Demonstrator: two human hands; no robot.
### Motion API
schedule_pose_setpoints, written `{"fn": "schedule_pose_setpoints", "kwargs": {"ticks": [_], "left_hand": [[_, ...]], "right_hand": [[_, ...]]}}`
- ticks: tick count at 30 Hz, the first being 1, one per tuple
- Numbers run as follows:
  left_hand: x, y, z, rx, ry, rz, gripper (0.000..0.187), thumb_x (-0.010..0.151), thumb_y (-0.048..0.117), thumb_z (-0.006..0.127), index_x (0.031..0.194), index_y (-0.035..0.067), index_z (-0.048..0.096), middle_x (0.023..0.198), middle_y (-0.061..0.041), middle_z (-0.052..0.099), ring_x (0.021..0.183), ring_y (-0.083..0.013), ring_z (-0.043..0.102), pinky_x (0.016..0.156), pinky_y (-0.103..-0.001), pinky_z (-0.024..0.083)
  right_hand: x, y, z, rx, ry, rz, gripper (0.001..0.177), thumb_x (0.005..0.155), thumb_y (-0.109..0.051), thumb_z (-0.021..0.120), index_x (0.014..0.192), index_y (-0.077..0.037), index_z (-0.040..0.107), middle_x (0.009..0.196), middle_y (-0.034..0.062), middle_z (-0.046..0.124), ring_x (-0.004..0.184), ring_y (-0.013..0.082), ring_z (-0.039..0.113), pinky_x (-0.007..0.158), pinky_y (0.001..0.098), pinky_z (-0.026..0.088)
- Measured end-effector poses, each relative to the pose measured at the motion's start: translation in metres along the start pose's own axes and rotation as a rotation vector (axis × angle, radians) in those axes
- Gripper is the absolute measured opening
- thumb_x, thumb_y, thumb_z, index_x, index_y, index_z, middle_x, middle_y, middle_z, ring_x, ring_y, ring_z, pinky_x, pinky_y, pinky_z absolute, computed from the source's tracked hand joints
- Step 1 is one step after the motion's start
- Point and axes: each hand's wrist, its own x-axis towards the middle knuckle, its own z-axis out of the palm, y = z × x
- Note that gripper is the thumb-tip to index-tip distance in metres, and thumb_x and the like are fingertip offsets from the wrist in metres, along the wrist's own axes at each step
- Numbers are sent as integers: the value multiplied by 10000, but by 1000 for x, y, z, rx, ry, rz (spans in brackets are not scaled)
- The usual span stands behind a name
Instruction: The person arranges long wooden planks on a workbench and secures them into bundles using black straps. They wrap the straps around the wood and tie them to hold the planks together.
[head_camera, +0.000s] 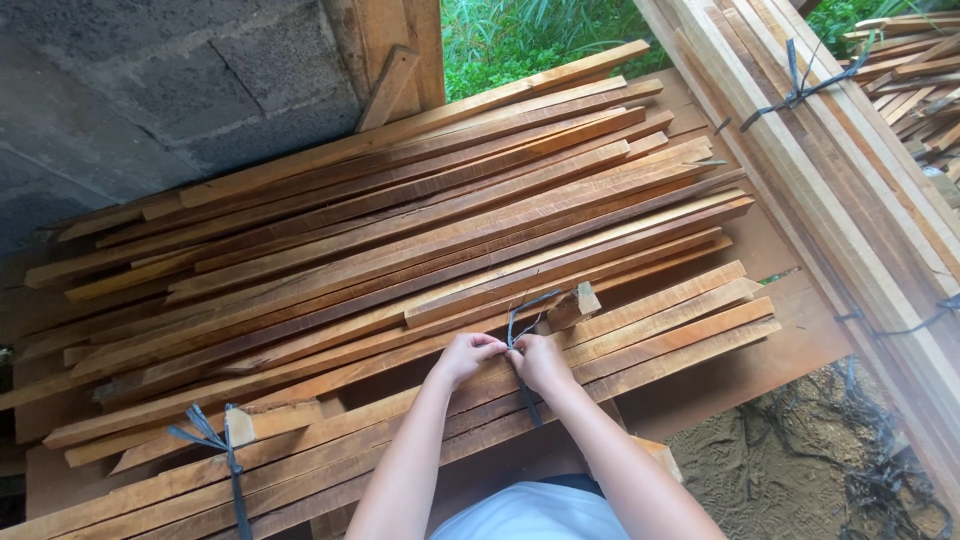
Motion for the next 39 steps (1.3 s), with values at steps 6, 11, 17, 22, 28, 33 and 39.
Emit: {"fn": "schedule_pose_setpoints", "kwargs": {"ticks": [6, 11, 17, 22, 28, 33, 39], "left_hand": [[10, -9, -6, -248, -107, 59, 510, 678, 72, 944, 1162, 128, 795, 997, -15, 799, 912, -70, 704, 853, -222, 567], [10, -10, -7, -384, -96, -16, 547, 709, -12, 889, 1229, 73, 742, 989, -27, 795, 862, -78, 718, 790, -188, 581], [15, -1, 4, -293, -37, -67, 308, 792, 223, 877, 1084, 140, 819, 871, 4, 796, 717, -45, 601, 650, -163, 421], [34, -13, 19, -166, 51, -49, 231, 854, 432, 836, 986, 241, 840, 884, 48, 817, 772, -45, 628, 705, -190, 382], [85, -41, 34, 148, 302, -127, 219, 753, 698, 769, 749, 482, 799, 655, 208, 711, 743, -24, 680, 682, -168, 470], [98, -48, 42, 176, 495, -314, 217, 738, 673, 728, 875, 516, 792, 846, 238, 751, 984, -102, 728, 779, -238, 558], [82, -27, 42, 187, 504, -348, 193, 769, 618, 722, 901, 498, 797, 891, 210, 758, 1028, -131, 730, 805, -267, 573]], "right_hand": [[3, 6, 6, -41, 38, -38, 168, 895, -296, 698, 943, -183, 813, 891, 124, 788, 971, 350, 745, 799, 450, 594], [0, 9, 6, 46, 35, -26, 175, 901, -281, 698, 937, -154, 813, 876, 157, 781, 976, 383, 731, 808, 483, 581], [9, 19, 12, 80, 46, -24, 184, 895, -267, 703, 922, -125, 817, 835, 165, 776, 958, 401, 729, 790, 498, 571], [-6, -11, -12, -28, 48, -34, 208, 906, -270, 693, 906, -98, 809, 819, 192, 764, 926, 405, 738, 778, 492, 583], [-2, -16, -3, -430, 6, -114, 381, 951, -398, 499, 860, -117, 740, 759, 138, 744, 803, 389, 767, 746, 512, 605], [-34, -1, -3, -336, 77, -284, 380, 954, -335, 505, 740, -103, 716, 692, 190, 714, 771, 414, 746, 687, 550, 587], [-50, 23, 7, -111, 125, -420, 281, 953, -262, 558, 716, -115, 594, 695, 178, 661, 759, 381, 723, 577, 487, 544]]}}
